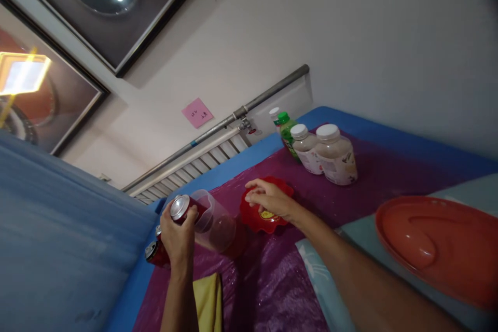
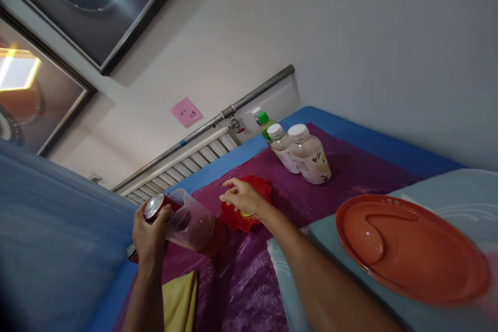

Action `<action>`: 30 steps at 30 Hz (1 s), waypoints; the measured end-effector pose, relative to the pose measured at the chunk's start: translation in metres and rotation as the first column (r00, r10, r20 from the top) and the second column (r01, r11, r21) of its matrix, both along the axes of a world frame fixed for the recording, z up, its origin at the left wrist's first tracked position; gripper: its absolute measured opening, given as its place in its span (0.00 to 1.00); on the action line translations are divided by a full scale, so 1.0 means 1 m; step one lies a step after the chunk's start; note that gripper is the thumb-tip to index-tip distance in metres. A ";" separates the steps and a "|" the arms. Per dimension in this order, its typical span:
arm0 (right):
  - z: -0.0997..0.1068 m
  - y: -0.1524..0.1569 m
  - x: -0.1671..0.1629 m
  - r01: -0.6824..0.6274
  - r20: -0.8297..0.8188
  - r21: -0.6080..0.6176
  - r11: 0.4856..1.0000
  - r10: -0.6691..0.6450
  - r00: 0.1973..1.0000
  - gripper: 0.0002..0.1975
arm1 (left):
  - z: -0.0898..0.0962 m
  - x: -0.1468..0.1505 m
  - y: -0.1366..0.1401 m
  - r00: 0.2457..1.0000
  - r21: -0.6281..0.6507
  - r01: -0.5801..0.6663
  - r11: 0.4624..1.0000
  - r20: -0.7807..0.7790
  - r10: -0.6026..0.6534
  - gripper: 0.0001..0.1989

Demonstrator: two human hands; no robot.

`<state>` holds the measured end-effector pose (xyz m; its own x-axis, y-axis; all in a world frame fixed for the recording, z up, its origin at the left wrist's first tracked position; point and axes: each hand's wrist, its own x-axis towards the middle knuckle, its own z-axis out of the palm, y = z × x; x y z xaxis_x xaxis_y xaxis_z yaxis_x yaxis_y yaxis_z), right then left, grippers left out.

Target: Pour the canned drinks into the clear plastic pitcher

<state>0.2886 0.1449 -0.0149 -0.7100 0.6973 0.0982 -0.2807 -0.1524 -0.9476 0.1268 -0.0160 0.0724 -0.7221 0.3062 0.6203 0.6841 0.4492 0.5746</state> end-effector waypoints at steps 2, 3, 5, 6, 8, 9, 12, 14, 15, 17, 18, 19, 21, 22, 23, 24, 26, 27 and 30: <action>-0.001 0.000 0.000 0.003 0.022 0.000 1.000 -0.003 1.000 0.15 | 0.000 -0.001 0.000 1.000 -0.009 -0.008 1.000 -0.003 0.007 0.35; -0.001 0.000 0.000 0.006 0.035 -0.002 1.000 -0.006 0.999 0.15 | 0.000 -0.001 0.000 1.000 -0.014 -0.011 1.000 -0.004 0.011 0.35; 0.000 0.000 0.001 0.014 0.057 -0.005 1.000 -0.013 0.998 0.15 | -0.001 -0.002 0.000 1.000 -0.023 -0.015 1.000 -0.007 0.015 0.35; 0.001 -0.001 0.001 0.018 0.064 -0.005 1.000 -0.018 0.998 0.15 | -0.001 -0.002 0.000 1.000 -0.028 -0.017 0.999 -0.008 0.017 0.35; 0.003 -0.002 0.002 0.029 0.073 -0.003 1.000 -0.028 0.997 0.14 | -0.001 -0.003 -0.001 1.000 -0.038 -0.022 0.999 -0.009 0.021 0.35; 0.004 -0.002 0.002 0.035 0.076 -0.002 0.999 -0.034 0.997 0.14 | -0.001 -0.003 -0.001 1.000 -0.042 -0.026 0.999 -0.010 0.025 0.36; 0.007 -0.004 0.003 0.050 0.084 0.006 0.999 -0.051 0.995 0.14 | 0.000 -0.002 -0.001 0.999 -0.054 -0.036 0.998 -0.011 0.036 0.36; 0.008 -0.004 0.004 0.059 0.093 0.015 0.998 -0.061 0.994 0.13 | 0.000 -0.002 -0.001 0.999 -0.060 -0.039 0.997 -0.009 0.039 0.37; 0.008 -0.005 0.005 0.064 0.098 0.021 0.998 -0.066 0.993 0.13 | 0.001 -0.001 -0.001 0.999 -0.062 -0.039 0.997 -0.007 0.039 0.37; 0.007 -0.005 0.005 0.078 0.108 0.034 0.996 -0.081 0.991 0.13 | 0.001 -0.001 0.000 0.999 -0.065 -0.040 0.997 -0.004 0.040 0.38; 0.007 -0.005 0.005 0.084 0.113 0.041 0.996 -0.088 0.990 0.13 | 0.002 0.000 0.000 0.999 -0.068 -0.041 0.997 -0.003 0.041 0.38; 0.006 -0.004 0.004 0.089 0.119 0.047 0.995 -0.094 0.988 0.14 | 0.002 0.000 0.000 0.999 -0.070 -0.042 0.997 -0.002 0.042 0.39; 0.005 -0.004 0.003 0.097 0.129 0.061 0.993 -0.104 0.986 0.14 | 0.002 0.000 0.000 0.999 -0.075 -0.042 0.996 0.000 0.043 0.38; 0.004 -0.004 0.003 0.101 0.133 0.067 0.993 -0.109 0.985 0.14 | 0.002 0.001 0.000 0.999 -0.075 -0.041 0.996 0.000 0.041 0.38; 0.003 -0.003 0.002 0.105 0.137 0.074 0.992 -0.114 0.984 0.14 | 0.003 0.001 0.000 0.999 -0.075 -0.041 0.996 0.000 0.041 0.38; 0.002 -0.003 0.002 0.109 0.140 0.080 0.991 -0.119 0.983 0.15 | 0.003 0.001 0.000 0.999 -0.074 -0.041 0.996 0.000 0.041 0.38; 0.001 -0.002 0.000 0.118 0.144 0.094 0.989 -0.131 0.981 0.15 | 0.002 0.001 0.000 0.999 -0.070 -0.041 0.997 -0.002 0.041 0.38; 0.000 -0.002 0.000 0.123 0.146 0.101 0.987 -0.137 0.980 0.15 | 0.002 0.000 0.000 0.999 -0.068 -0.043 0.997 -0.002 0.043 0.38; -0.001 -0.002 -0.001 0.135 0.151 0.120 0.984 -0.152 0.977 0.15 | 0.001 -0.001 0.000 0.999 -0.067 -0.045 0.997 0.000 0.045 0.38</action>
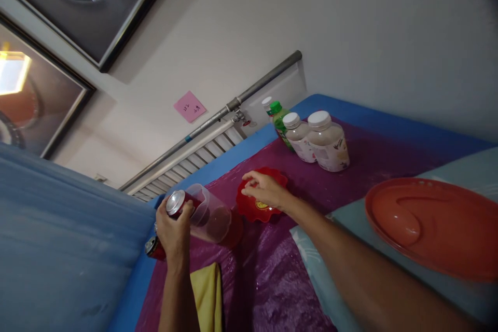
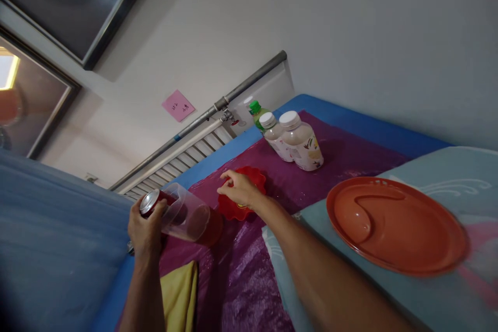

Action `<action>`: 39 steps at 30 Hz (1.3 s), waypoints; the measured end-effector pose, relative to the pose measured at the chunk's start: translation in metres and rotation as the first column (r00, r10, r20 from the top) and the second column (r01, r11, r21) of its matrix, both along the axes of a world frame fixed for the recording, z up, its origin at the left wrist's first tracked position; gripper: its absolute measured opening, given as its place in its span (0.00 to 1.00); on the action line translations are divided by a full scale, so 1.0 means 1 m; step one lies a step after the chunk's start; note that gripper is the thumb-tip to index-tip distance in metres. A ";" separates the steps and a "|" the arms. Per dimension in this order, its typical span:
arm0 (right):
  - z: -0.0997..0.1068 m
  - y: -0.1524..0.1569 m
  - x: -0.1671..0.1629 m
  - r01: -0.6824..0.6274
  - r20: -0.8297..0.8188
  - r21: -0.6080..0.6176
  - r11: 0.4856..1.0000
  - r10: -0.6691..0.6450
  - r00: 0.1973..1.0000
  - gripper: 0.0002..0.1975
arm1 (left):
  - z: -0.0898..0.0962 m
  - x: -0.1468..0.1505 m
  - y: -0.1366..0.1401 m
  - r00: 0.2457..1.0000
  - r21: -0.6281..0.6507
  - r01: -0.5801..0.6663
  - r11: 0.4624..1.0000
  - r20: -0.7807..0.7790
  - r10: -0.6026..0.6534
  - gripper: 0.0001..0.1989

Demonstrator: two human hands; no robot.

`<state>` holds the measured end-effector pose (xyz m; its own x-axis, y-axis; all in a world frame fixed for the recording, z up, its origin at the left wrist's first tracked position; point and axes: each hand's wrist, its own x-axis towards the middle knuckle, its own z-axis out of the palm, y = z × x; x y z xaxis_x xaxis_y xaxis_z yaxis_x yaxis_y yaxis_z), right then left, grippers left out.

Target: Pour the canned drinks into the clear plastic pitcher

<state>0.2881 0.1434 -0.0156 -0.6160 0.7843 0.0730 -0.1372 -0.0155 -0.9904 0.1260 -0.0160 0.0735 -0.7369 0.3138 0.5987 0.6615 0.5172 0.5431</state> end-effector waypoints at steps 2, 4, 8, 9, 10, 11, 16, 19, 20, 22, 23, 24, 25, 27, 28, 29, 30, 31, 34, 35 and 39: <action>0.000 0.000 0.000 0.003 0.008 0.006 1.000 -0.003 1.000 0.15 | -0.001 -0.001 -0.001 1.000 0.000 -0.004 1.000 0.001 0.004 0.37; 0.000 0.001 0.001 0.002 0.015 0.012 1.000 -0.002 1.000 0.15 | -0.001 -0.001 -0.001 1.000 0.000 -0.008 1.000 0.001 0.008 0.37; 0.000 0.001 0.002 0.003 0.022 0.029 1.000 -0.003 1.000 0.15 | -0.001 0.000 -0.001 1.000 -0.005 -0.010 1.000 0.005 0.010 0.37; 0.000 0.001 0.002 0.003 0.025 0.033 0.999 -0.004 1.000 0.15 | -0.001 0.000 -0.001 1.000 -0.007 -0.011 1.000 0.005 0.011 0.37; 0.000 0.001 0.002 0.004 0.028 0.036 0.999 -0.005 1.000 0.15 | -0.001 0.000 -0.001 1.000 -0.009 -0.010 1.000 0.004 0.010 0.37; 0.000 0.001 0.002 0.005 0.031 0.040 0.999 -0.007 0.999 0.15 | -0.001 0.000 -0.001 1.000 -0.012 -0.009 1.000 0.002 0.009 0.37; 0.000 0.001 0.001 0.010 0.051 0.058 0.998 -0.013 0.999 0.15 | 0.000 0.000 -0.001 1.000 -0.017 0.003 1.000 -0.005 -0.003 0.37; 0.000 0.002 0.002 0.008 0.062 0.069 0.998 -0.012 0.998 0.15 | 0.000 0.001 -0.001 1.000 -0.016 0.001 1.000 -0.007 -0.001 0.35; 0.000 0.002 0.002 0.008 0.065 0.073 0.997 -0.013 0.998 0.15 | 0.000 0.001 -0.001 1.000 -0.014 0.000 1.000 -0.007 0.000 0.35; -0.001 0.001 0.002 0.013 0.072 0.084 0.996 -0.019 0.997 0.15 | 0.000 0.002 -0.001 1.000 -0.006 -0.004 1.000 -0.006 0.004 0.35; -0.001 0.001 0.002 0.016 0.076 0.091 0.996 -0.023 0.997 0.15 | 0.000 0.002 -0.001 1.000 -0.002 -0.005 1.000 -0.004 0.005 0.35; -0.001 0.001 0.002 0.020 0.079 0.098 0.995 -0.028 0.996 0.15 | 0.000 0.002 0.000 1.000 0.002 -0.006 1.000 -0.002 0.006 0.36; -0.001 0.001 0.002 0.025 0.082 0.106 0.994 -0.034 0.996 0.15 | 0.000 0.002 0.000 1.000 0.008 -0.007 1.000 0.001 0.007 0.36; -0.002 0.002 0.002 0.034 0.088 0.125 0.992 -0.045 0.995 0.14 | -0.001 0.001 0.000 1.000 0.022 -0.013 1.000 0.009 0.013 0.36; -0.002 0.002 0.002 0.038 0.092 0.134 0.990 -0.050 0.994 0.14 | -0.002 0.001 0.000 1.000 0.031 -0.018 0.999 0.011 0.017 0.36; -0.002 0.002 0.002 0.041 0.097 0.142 0.989 -0.055 0.994 0.14 | -0.003 0.002 0.000 1.000 0.042 -0.023 0.999 0.013 0.022 0.36; -0.002 0.002 0.002 0.043 0.102 0.150 0.988 -0.059 0.993 0.14 | -0.003 0.002 0.000 1.000 0.054 -0.028 0.998 0.014 0.028 0.36; -0.002 0.002 0.002 0.045 0.107 0.156 0.987 -0.062 0.992 0.15 | -0.004 0.003 0.000 0.999 0.066 -0.034 0.997 0.014 0.033 0.36; -0.002 0.002 0.003 0.047 0.120 0.173 0.984 -0.069 0.990 0.15 | -0.004 0.007 0.000 0.999 0.107 -0.048 0.993 0.015 0.047 0.36; -0.003 0.002 0.003 0.047 0.123 0.177 0.983 -0.070 0.990 0.15 | -0.004 0.008 0.001 0.999 0.118 -0.052 0.992 0.016 0.050 0.36; -0.004 0.002 0.002 0.044 0.129 0.192 0.980 -0.070 0.989 0.16 | -0.004 0.011 0.002 0.998 0.150 -0.061 0.987 0.019 0.059 0.36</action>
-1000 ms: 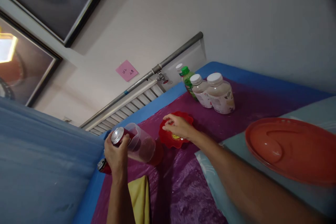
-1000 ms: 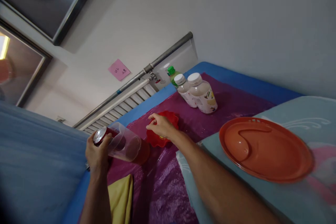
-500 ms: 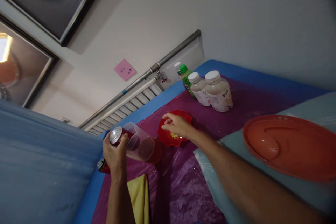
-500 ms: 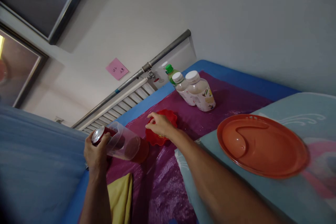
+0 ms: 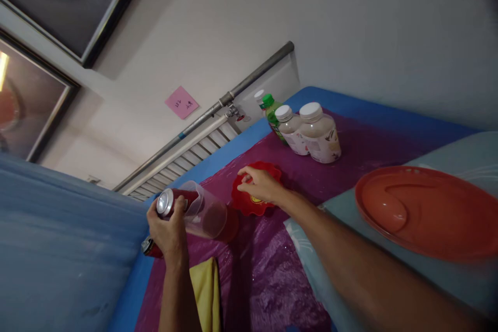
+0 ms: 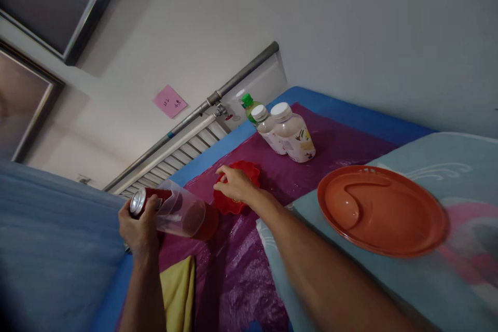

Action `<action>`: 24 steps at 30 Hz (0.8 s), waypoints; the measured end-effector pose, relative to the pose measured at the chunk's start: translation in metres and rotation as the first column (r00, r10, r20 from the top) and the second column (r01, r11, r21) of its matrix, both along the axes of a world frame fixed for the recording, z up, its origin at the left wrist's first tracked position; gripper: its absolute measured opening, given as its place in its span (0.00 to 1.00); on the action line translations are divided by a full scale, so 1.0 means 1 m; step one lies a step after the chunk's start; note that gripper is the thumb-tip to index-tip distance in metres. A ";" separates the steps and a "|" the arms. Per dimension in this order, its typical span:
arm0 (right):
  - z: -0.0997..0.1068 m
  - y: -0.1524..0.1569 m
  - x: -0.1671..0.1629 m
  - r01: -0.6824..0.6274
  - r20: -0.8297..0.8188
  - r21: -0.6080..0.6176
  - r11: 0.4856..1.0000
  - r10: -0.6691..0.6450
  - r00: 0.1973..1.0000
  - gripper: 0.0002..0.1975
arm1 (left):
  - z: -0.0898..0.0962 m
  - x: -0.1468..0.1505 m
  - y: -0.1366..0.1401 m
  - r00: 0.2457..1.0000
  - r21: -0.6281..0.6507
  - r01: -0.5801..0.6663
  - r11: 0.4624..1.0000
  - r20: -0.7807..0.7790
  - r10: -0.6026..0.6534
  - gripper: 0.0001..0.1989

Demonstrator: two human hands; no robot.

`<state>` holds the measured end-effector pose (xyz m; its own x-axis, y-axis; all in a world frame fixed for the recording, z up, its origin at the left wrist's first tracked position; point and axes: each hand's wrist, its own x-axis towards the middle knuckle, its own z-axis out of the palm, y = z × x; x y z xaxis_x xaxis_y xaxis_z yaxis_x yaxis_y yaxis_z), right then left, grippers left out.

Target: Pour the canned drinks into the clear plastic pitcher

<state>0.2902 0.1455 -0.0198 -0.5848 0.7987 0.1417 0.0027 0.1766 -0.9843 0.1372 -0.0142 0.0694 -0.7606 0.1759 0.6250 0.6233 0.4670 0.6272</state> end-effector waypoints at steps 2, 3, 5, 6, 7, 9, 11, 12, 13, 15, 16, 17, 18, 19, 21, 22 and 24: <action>-0.001 0.000 -0.001 0.005 0.004 0.011 1.000 -0.005 1.000 0.16 | 0.000 0.000 0.001 1.000 0.013 -0.003 1.000 0.000 0.003 0.36; -0.002 0.001 -0.001 0.009 0.005 0.018 1.000 -0.009 1.000 0.15 | 0.000 0.000 0.001 1.000 0.018 -0.004 1.000 -0.001 0.004 0.36; -0.002 0.001 -0.001 0.013 0.009 0.029 0.999 -0.013 1.000 0.16 | -0.001 0.000 0.001 1.000 0.023 -0.004 1.000 -0.001 0.004 0.35; -0.002 0.001 -0.001 0.013 0.012 0.034 0.999 -0.013 1.000 0.16 | -0.001 0.000 0.001 1.000 0.022 -0.002 1.000 0.000 0.002 0.34; -0.002 0.001 -0.001 0.012 0.015 0.037 0.999 -0.013 1.000 0.16 | -0.001 0.000 0.001 1.000 0.021 0.000 1.000 0.000 0.000 0.34; -0.002 0.001 -0.001 0.011 0.021 0.043 0.999 -0.012 1.000 0.16 | -0.001 0.000 0.001 1.000 0.021 0.005 1.000 0.000 -0.005 0.34; -0.003 0.001 0.000 0.014 0.028 0.051 0.999 -0.015 1.000 0.16 | -0.001 0.000 0.001 1.000 0.025 0.007 1.000 -0.001 -0.007 0.34; -0.003 0.001 0.000 0.016 0.031 0.055 0.998 -0.017 0.999 0.16 | -0.001 0.000 0.001 1.000 0.029 0.007 1.000 -0.001 -0.007 0.34; -0.003 0.001 0.000 0.018 0.033 0.060 0.998 -0.020 0.999 0.16 | -0.001 0.000 0.001 1.000 0.031 0.007 0.999 -0.001 -0.007 0.34; -0.004 0.002 0.000 0.020 0.039 0.069 0.997 -0.023 0.999 0.17 | -0.001 0.000 0.001 1.000 0.036 0.008 0.999 0.000 -0.008 0.34; -0.005 0.002 0.000 0.020 0.041 0.074 0.997 -0.023 0.999 0.17 | -0.001 0.000 0.001 1.000 0.038 0.009 0.999 0.000 -0.009 0.34; -0.005 0.002 0.000 0.019 0.044 0.079 0.997 -0.022 0.999 0.18 | -0.001 0.000 0.001 1.000 0.039 0.010 0.999 0.000 -0.010 0.34; -0.005 0.002 0.000 0.018 0.046 0.084 0.996 -0.022 0.999 0.18 | -0.001 0.000 0.001 1.000 0.039 0.011 0.999 0.000 -0.011 0.34; -0.006 0.002 0.000 0.016 0.049 0.090 0.996 -0.021 0.999 0.18 | -0.001 0.000 0.001 1.000 0.038 0.012 0.999 0.001 -0.012 0.34; -0.006 0.003 0.000 0.013 0.055 0.101 0.995 -0.019 0.998 0.18 | -0.001 0.001 0.001 1.000 0.035 0.013 0.999 0.003 -0.013 0.35; -0.006 0.003 0.000 0.012 0.058 0.106 0.994 -0.018 0.998 0.18 | -0.001 0.001 0.001 1.000 0.034 0.013 0.999 0.004 -0.013 0.35; -0.006 0.003 0.000 0.010 0.064 0.114 0.993 -0.017 0.998 0.18 | -0.001 0.002 0.001 1.000 0.036 0.013 0.999 0.006 -0.013 0.34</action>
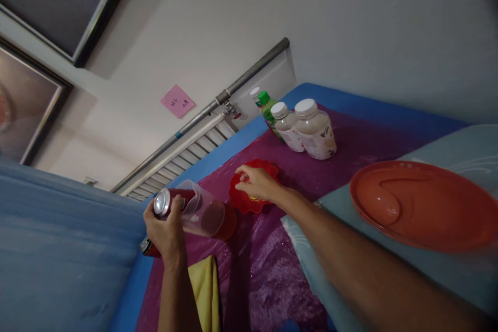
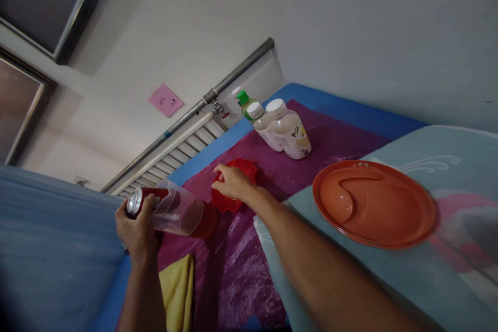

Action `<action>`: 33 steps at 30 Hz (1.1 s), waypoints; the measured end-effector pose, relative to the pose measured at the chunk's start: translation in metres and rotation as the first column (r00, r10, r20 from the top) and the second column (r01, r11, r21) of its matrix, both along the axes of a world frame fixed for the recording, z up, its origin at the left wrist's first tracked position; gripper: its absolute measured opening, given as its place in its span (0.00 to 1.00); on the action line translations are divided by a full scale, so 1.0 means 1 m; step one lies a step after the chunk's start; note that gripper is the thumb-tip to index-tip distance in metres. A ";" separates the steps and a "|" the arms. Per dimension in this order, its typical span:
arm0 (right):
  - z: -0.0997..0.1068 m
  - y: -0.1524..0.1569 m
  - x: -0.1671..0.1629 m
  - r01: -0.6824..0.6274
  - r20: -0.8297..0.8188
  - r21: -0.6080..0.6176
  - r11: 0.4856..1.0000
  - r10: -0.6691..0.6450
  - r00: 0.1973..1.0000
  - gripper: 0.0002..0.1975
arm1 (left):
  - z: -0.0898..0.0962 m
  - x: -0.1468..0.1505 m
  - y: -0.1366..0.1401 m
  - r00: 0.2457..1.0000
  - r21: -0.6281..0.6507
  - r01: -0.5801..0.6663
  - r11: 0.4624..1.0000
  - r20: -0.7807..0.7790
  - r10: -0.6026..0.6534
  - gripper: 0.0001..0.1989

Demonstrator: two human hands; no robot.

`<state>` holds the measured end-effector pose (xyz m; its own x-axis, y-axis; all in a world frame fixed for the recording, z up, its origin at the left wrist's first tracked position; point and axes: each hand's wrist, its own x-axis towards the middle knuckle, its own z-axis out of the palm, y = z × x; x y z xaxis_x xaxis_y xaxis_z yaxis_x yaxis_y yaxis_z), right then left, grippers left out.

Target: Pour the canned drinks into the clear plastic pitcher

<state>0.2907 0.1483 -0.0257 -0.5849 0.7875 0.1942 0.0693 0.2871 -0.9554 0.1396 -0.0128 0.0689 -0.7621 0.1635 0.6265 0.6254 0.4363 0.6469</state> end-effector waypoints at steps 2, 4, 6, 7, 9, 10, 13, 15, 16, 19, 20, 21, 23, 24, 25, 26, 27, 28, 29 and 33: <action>0.000 0.000 0.000 0.001 0.005 0.007 1.000 -0.001 1.000 0.18 | 0.000 0.001 0.000 1.000 0.000 0.003 1.000 0.000 -0.003 0.34; 0.000 0.000 0.000 0.002 0.010 0.012 1.000 -0.002 1.000 0.18 | 0.000 0.001 0.000 1.000 -0.004 0.007 1.000 0.000 -0.007 0.34; 0.000 0.000 0.000 0.002 0.014 0.015 1.000 -0.002 1.000 0.18 | 0.000 0.001 0.000 1.000 -0.005 0.012 1.000 0.000 -0.012 0.35; 0.000 0.000 0.000 0.002 0.017 0.016 1.000 -0.002 1.000 0.19 | 0.000 0.000 0.000 1.000 -0.003 0.013 1.000 0.000 -0.013 0.35; 0.000 0.000 0.000 0.002 0.022 0.018 1.000 -0.003 1.000 0.19 | 0.000 -0.001 0.000 1.000 0.003 0.014 1.000 -0.002 -0.014 0.35; 0.000 0.000 0.001 0.003 0.025 0.019 1.000 -0.004 1.000 0.19 | 0.000 -0.001 0.000 1.000 0.006 0.012 1.000 -0.003 -0.012 0.35; 0.001 0.000 0.001 0.004 0.031 0.024 1.000 -0.005 1.000 0.18 | -0.002 -0.004 0.001 1.000 0.025 0.004 1.000 0.000 -0.004 0.34; 0.002 0.000 0.002 0.005 0.031 0.025 1.000 -0.006 0.999 0.18 | -0.003 -0.005 0.001 1.000 0.056 0.011 0.998 0.016 -0.012 0.35; 0.002 0.000 0.002 0.007 0.032 0.026 1.000 -0.008 0.999 0.19 | -0.003 -0.005 0.000 0.999 0.082 0.019 0.996 0.029 -0.022 0.35; 0.003 0.001 0.002 0.010 0.037 0.029 1.000 -0.011 0.999 0.18 | -0.002 -0.004 -0.005 0.995 0.182 0.054 0.982 0.073 -0.068 0.38; 0.003 0.001 0.002 0.010 0.041 0.031 0.999 -0.011 0.999 0.18 | -0.001 -0.003 -0.008 0.992 0.216 0.067 0.974 0.087 -0.087 0.38; 0.003 0.001 0.002 0.009 0.044 0.034 0.999 -0.011 0.999 0.18 | 0.001 -0.003 -0.012 0.988 0.258 0.083 0.963 0.103 -0.112 0.37; 0.004 0.001 0.001 0.008 0.055 0.040 0.999 -0.010 0.998 0.18 | 0.005 -0.002 -0.021 0.978 0.343 0.106 0.933 0.137 -0.161 0.35; 0.004 0.001 0.001 0.007 0.060 0.043 0.999 -0.009 0.998 0.18 | 0.008 -0.002 -0.026 0.971 0.377 0.111 0.920 0.155 -0.181 0.34; 0.004 0.001 0.001 0.005 0.065 0.045 0.999 -0.008 0.998 0.18 | 0.010 -0.002 -0.030 0.965 0.401 0.113 0.909 0.172 -0.196 0.32; 0.004 0.001 0.001 0.004 0.069 0.048 0.999 -0.008 0.998 0.19 | 0.012 -0.003 -0.035 0.960 0.410 0.113 0.905 0.188 -0.205 0.30; 0.004 0.001 0.001 0.004 0.072 0.051 0.999 -0.008 0.997 0.19 | 0.014 -0.003 -0.040 0.957 0.397 0.116 0.911 0.201 -0.210 0.28; 0.004 0.001 0.001 0.004 0.073 0.055 0.998 -0.008 0.997 0.19 | 0.016 -0.004 -0.045 0.954 0.374 0.124 0.919 0.211 -0.214 0.26; 0.003 0.001 0.001 0.004 0.074 0.058 0.998 -0.008 0.997 0.19 | 0.017 -0.005 -0.049 0.951 0.354 0.134 0.926 0.215 -0.220 0.24; 0.000 0.001 -0.001 0.003 0.080 0.070 0.998 -0.008 0.997 0.18 | 0.019 -0.013 -0.068 0.960 0.290 0.126 0.949 0.206 -0.191 0.30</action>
